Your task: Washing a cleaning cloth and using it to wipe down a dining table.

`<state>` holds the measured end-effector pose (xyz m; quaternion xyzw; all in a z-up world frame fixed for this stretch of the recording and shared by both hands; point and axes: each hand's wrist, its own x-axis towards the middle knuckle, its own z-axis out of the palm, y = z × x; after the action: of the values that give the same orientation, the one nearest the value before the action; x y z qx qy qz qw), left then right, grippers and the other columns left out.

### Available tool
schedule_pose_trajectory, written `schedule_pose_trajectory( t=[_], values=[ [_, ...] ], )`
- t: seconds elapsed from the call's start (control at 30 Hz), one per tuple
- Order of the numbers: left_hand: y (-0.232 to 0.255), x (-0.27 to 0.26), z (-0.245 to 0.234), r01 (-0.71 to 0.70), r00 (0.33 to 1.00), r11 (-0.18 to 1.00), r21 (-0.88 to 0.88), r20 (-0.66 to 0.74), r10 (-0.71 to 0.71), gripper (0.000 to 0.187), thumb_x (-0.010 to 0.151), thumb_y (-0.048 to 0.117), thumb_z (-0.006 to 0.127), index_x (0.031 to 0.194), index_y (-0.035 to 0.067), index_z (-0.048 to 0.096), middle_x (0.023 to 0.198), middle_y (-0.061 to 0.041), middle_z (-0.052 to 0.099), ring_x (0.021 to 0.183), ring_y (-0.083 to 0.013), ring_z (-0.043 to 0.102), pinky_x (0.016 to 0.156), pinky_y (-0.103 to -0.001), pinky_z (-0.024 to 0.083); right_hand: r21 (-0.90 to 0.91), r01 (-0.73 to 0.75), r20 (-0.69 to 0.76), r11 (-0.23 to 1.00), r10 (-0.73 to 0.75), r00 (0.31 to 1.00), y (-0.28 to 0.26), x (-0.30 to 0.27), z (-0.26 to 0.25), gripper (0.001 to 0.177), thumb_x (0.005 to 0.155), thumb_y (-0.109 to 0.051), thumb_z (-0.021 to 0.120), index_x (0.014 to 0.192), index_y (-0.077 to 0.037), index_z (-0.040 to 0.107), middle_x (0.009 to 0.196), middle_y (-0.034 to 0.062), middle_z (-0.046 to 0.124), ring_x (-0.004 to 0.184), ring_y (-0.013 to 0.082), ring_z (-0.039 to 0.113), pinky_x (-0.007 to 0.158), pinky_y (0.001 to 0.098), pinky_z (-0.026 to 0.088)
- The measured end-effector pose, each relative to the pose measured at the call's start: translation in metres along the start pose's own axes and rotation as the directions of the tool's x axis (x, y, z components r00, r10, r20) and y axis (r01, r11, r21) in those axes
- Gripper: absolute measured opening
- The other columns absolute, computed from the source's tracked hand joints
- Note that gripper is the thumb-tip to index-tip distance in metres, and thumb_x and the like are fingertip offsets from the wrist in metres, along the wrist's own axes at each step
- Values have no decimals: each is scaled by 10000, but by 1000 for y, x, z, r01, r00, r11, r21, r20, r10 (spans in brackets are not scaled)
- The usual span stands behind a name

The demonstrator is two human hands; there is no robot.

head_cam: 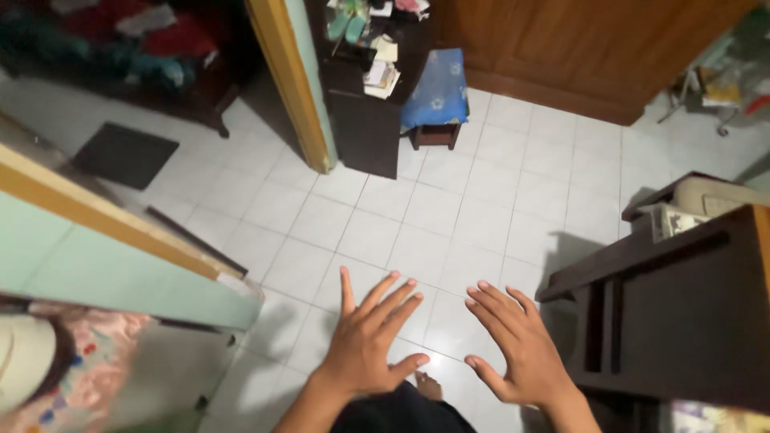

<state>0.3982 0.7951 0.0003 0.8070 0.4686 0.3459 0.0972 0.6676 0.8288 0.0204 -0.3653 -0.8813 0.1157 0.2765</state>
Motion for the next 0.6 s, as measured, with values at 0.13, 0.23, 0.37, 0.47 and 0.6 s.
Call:
schedule_pose_trajectory(
  t=[0.13, 0.23, 0.37, 0.47, 0.6],
  values=[
    [14, 10, 15, 87, 995, 993, 83, -50, -83, 741, 860, 585, 694, 1358, 39, 644, 1489, -121, 579, 1468, -347, 430, 1137, -812, -45, 27, 147, 119, 989, -149, 982, 39, 20, -19, 693, 760, -312, 759, 1358, -7, 585, 1446, 156, 584, 1414, 339, 470, 1143, 561, 301],
    [28, 13, 27, 166, 983, 977, 135, -105, -152, 731, 853, 579, 703, 1345, 40, 651, 1504, -118, 568, 1487, -348, 402, 1122, -819, -58, 78, 248, 135, 966, -257, 957, 58, 36, -21, 662, 753, -307, 758, 1330, -18, 607, 1424, 148, 602, 1413, 343, 482, 1147, 560, 315],
    [53, -33, 23, 331, 938, 927, 178, -170, -303, 672, 873, 543, 711, 1325, 48, 675, 1530, -111, 560, 1521, -345, 384, 1136, -818, -60, 228, 326, 142, 917, -363, 921, 54, 37, 21, 600, 748, -296, 754, 1270, -19, 651, 1371, 153, 636, 1391, 356, 515, 1135, 546, 358],
    [54, -78, 16, 479, 865, 850, 218, -283, -415, 640, 866, 520, 708, 1296, 46, 680, 1511, -111, 561, 1516, -341, 390, 1144, -819, -53, 347, 396, 146, 850, -466, 873, 36, 52, 57, 565, 764, -291, 751, 1249, -15, 663, 1353, 154, 652, 1380, 356, 535, 1132, 537, 380],
    [64, -135, 20, 652, 743, 705, 277, -417, -524, 630, 857, 518, 698, 1276, 48, 665, 1489, -116, 547, 1483, -355, 389, 1123, -824, -47, 481, 469, 169, 741, -603, 779, 4, 65, 90, 564, 769, -300, 747, 1245, -9, 664, 1338, 146, 664, 1377, 350, 544, 1131, 530, 390]
  ],
)
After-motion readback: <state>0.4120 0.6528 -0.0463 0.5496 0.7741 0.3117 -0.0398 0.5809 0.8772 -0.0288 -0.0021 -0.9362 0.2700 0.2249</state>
